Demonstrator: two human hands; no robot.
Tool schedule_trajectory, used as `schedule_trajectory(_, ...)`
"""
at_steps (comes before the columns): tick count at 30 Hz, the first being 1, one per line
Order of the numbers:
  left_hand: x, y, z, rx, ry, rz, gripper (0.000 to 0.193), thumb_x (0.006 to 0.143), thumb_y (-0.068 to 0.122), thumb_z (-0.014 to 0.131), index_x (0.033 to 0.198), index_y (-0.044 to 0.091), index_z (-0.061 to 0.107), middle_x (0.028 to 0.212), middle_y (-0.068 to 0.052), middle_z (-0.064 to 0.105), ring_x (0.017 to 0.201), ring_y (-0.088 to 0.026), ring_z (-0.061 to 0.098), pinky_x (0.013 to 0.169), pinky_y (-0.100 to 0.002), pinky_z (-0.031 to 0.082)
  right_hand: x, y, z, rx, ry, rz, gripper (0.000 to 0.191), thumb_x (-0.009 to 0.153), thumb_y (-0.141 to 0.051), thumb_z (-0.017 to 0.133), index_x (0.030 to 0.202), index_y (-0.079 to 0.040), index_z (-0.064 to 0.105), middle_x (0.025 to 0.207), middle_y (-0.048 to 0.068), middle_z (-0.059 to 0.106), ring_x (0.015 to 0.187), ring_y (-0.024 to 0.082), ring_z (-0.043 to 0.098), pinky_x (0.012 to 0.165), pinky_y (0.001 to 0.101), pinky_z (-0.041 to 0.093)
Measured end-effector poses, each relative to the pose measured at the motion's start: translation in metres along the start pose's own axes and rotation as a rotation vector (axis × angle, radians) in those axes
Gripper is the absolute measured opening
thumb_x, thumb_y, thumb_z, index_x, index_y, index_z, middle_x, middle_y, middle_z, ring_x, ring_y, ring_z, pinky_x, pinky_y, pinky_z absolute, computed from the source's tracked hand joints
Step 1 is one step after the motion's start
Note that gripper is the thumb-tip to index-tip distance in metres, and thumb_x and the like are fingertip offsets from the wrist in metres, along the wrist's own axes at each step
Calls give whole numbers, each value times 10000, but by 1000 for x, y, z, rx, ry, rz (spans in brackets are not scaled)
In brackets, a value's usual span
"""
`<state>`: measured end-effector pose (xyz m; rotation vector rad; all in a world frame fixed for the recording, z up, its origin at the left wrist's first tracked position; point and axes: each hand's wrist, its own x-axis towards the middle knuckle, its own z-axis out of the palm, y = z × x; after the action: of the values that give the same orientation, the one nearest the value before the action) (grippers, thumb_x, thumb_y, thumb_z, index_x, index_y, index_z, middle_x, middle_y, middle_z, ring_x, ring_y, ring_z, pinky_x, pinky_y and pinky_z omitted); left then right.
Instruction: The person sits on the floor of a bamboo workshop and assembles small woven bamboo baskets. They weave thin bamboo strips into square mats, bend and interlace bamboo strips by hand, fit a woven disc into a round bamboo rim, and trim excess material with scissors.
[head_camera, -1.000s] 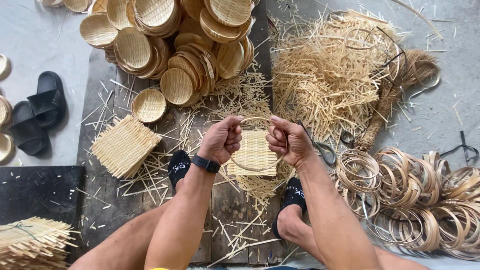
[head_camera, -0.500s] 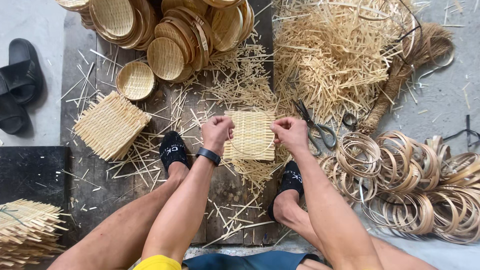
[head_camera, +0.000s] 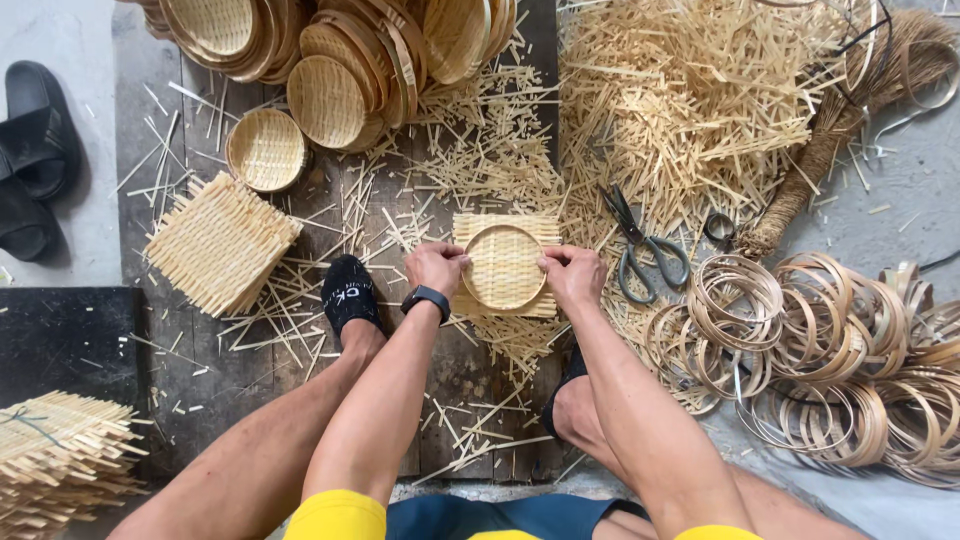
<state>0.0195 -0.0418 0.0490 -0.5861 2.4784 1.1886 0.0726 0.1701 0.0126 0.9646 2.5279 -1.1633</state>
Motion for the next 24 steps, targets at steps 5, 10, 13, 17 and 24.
schedule_trajectory(5,-6,2,0,1,23,15,207,728,148,879,928,148,822,856,-51,794,752,-168,754,754,-289,592,-1,-4,-1,-49,29,-23,149,770,-232,874,914,-208,842,920,18,797,811,170,718,822,347,548)
schedule_trajectory(10,-8,-11,7,129,96,328,170,762,216,788,917,157,828,876,-94,777,778,-246,743,765,-345,590,-7,-2,-2,70,26,-10,137,766,-198,829,901,-221,830,887,2,802,781,141,736,758,310,591)
schedule_trajectory(13,-10,-13,5,273,38,323,245,757,319,755,954,194,830,901,-81,783,826,-267,746,792,-386,591,-18,-6,-9,119,130,-41,86,703,-202,784,777,-194,827,789,29,785,754,178,761,750,326,605)
schedule_trajectory(17,-19,-12,1,72,-51,177,316,714,254,874,1005,138,830,904,-82,801,812,-207,762,807,-324,588,-33,-10,-25,74,130,-49,114,710,-219,798,816,-222,839,852,44,790,795,214,761,801,335,607)
schedule_trajectory(24,-26,-2,-12,100,-169,4,314,730,280,920,1012,159,852,956,-80,820,870,-195,755,863,-329,567,-44,-19,-52,114,-50,89,131,722,-230,879,846,-212,843,875,-15,797,795,135,735,775,296,587)
